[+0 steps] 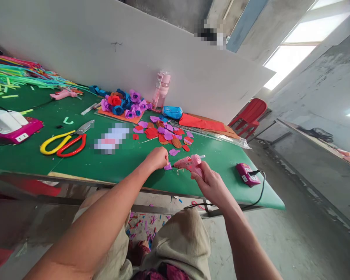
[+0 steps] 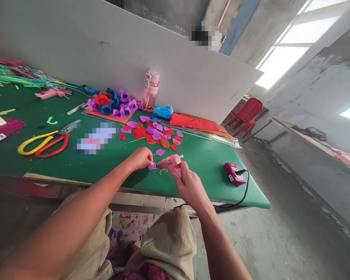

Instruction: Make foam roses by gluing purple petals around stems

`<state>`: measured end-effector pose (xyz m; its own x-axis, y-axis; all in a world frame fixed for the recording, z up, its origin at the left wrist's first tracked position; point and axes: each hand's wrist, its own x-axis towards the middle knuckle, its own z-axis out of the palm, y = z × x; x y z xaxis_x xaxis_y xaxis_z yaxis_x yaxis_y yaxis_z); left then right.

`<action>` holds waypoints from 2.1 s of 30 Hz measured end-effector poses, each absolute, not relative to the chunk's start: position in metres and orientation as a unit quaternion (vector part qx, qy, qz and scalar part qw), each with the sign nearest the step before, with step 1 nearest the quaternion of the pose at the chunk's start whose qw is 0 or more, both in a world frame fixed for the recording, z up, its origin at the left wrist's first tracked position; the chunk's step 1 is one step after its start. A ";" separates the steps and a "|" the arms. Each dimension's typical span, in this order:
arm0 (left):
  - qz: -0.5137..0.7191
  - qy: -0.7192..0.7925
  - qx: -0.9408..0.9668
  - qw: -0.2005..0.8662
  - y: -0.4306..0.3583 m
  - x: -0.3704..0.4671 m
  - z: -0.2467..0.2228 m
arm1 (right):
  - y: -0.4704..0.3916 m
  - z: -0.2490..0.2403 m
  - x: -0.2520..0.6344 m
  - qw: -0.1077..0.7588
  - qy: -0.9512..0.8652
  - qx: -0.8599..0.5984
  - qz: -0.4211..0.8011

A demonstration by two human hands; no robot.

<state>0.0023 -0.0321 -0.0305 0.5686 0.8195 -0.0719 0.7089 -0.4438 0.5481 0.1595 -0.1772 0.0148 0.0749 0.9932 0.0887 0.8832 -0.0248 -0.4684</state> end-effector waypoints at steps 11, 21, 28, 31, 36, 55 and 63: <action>0.104 0.454 0.843 0.269 -0.031 0.003 -0.030 | -0.182 0.019 0.160 0.193 -0.668 -0.705 0.140; 0.096 0.453 0.846 0.263 -0.033 0.002 -0.028 | -0.178 0.013 0.155 0.204 -0.676 -0.695 0.133; 0.108 0.453 0.845 0.265 -0.031 0.003 -0.032 | -0.182 0.019 0.159 0.203 -0.682 -0.691 0.128; 0.102 0.454 0.845 0.266 -0.030 0.003 -0.032 | -0.182 0.021 0.157 0.217 -0.675 -0.695 0.121; 0.103 0.446 0.850 0.262 -0.031 0.002 -0.030 | -0.178 0.017 0.150 0.220 -0.683 -0.683 0.135; 0.104 0.445 0.849 0.265 -0.033 0.002 -0.029 | -0.176 0.018 0.143 0.217 -0.687 -0.681 0.132; 0.109 0.448 0.842 0.282 -0.033 0.002 -0.029 | -0.178 0.017 0.146 0.210 -0.693 -0.678 0.128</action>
